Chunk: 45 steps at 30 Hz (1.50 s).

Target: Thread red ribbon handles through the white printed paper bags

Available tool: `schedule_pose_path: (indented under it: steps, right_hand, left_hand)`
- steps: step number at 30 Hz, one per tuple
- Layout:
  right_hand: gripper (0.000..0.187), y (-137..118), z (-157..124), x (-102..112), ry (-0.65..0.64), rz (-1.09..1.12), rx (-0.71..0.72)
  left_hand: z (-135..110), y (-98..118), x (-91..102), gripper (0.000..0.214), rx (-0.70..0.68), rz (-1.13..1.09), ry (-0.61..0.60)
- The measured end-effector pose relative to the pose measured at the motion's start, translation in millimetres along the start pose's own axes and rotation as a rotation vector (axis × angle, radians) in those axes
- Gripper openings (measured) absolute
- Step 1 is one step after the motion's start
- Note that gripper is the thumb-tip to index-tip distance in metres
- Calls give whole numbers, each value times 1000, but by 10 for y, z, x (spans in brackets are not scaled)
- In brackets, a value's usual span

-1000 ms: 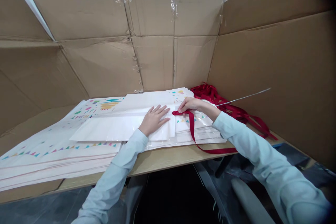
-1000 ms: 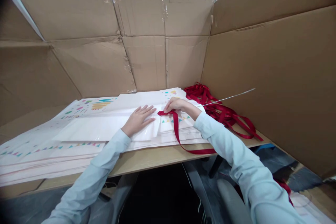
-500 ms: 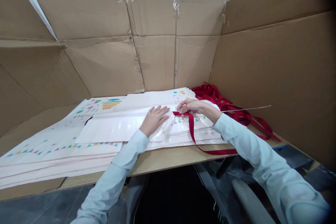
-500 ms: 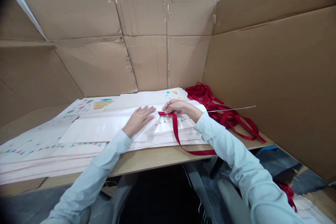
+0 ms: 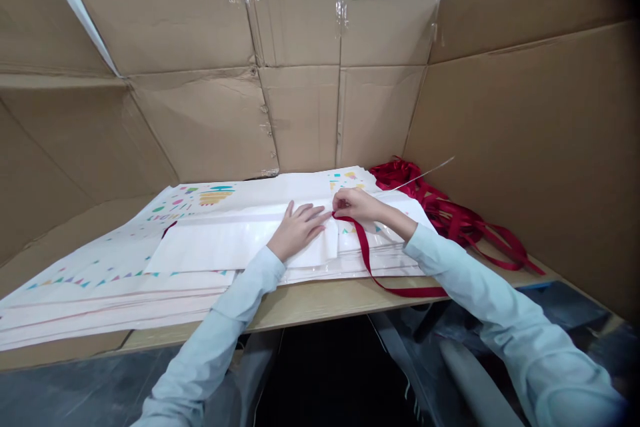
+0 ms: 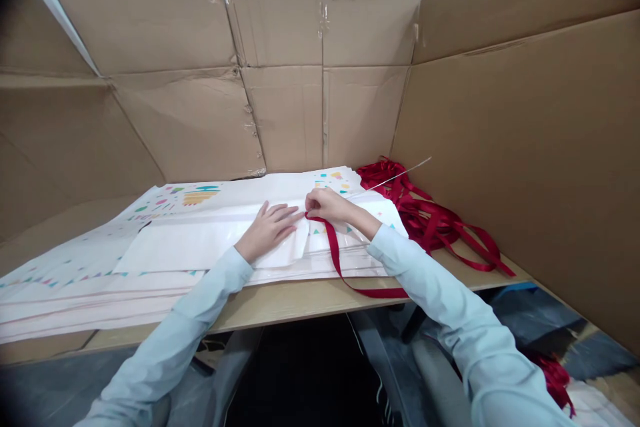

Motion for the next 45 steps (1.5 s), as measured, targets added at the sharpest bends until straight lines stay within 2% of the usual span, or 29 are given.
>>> schedule_pose_path:
  steps: [3, 5, 8, 12, 16, 19, 23, 25, 29, 32, 35, 40, 43, 45]
  right_hand:
    - [20, 89, -105, 27, 5, -36, 29]
    - [33, 203, -215, 70, -17, -50, -6]
    - [53, 432, -444, 213, -56, -140, -160]
    - [81, 737, -832, 497, -136, -315, -408]
    - [94, 987, -1194, 789, -168, -490, -557]
    - [89, 1143, -1410, 1031, -110, -567, -620]
    - [49, 1349, -1630, 1321, -52, -513, -588]
    - [40, 1481, -1717, 1447, -16, -550, -559]
    - [42, 1797, -1833, 1557, 3, -583, -602]
    - [53, 1917, -1818, 1592, 98, -542, -621]
    - [59, 1936, -1737, 1611, 153, -519, -669]
    - [28, 1888, -1643, 1632, 82, -539, -756]
    - [27, 1815, -1698, 1706, 162, -540, -727]
    - [25, 1717, -1740, 1722, 202, -544, -651]
  left_hand:
    - [17, 132, 20, 37, -30, 60, 2]
    - [39, 240, 14, 39, -40, 73, -15]
    - [71, 358, -5, 40, -8, 47, -31]
    - [98, 451, -7, 42, 29, 29, 5]
    - [124, 525, -46, 49, 64, 38, 7]
    - [134, 557, -93, 53, 89, 43, 12]
    - [131, 556, -148, 56, 105, 29, 11]
    - [130, 552, -164, 57, 107, 26, -1]
    - [128, 550, -166, 57, 117, 40, -2]
    - [122, 552, -161, 57, 122, 46, 9]
    - [115, 555, -163, 56, 118, 51, 17]
    - [112, 554, -164, 56, 114, 58, 30]
    - [107, 554, -163, 57, 109, 64, 32]
    - [95, 553, -161, 57, 100, 67, 41]
Point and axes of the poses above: each hand's wrist, its own z-axis towards the middle knuckle, its own x-axis out of the back of the hand, y = z × x, the point moved 5 cm from there along z, towards the middle knuckle, and after that the axes turned 2 degrees about z, right-handed, at the moved point
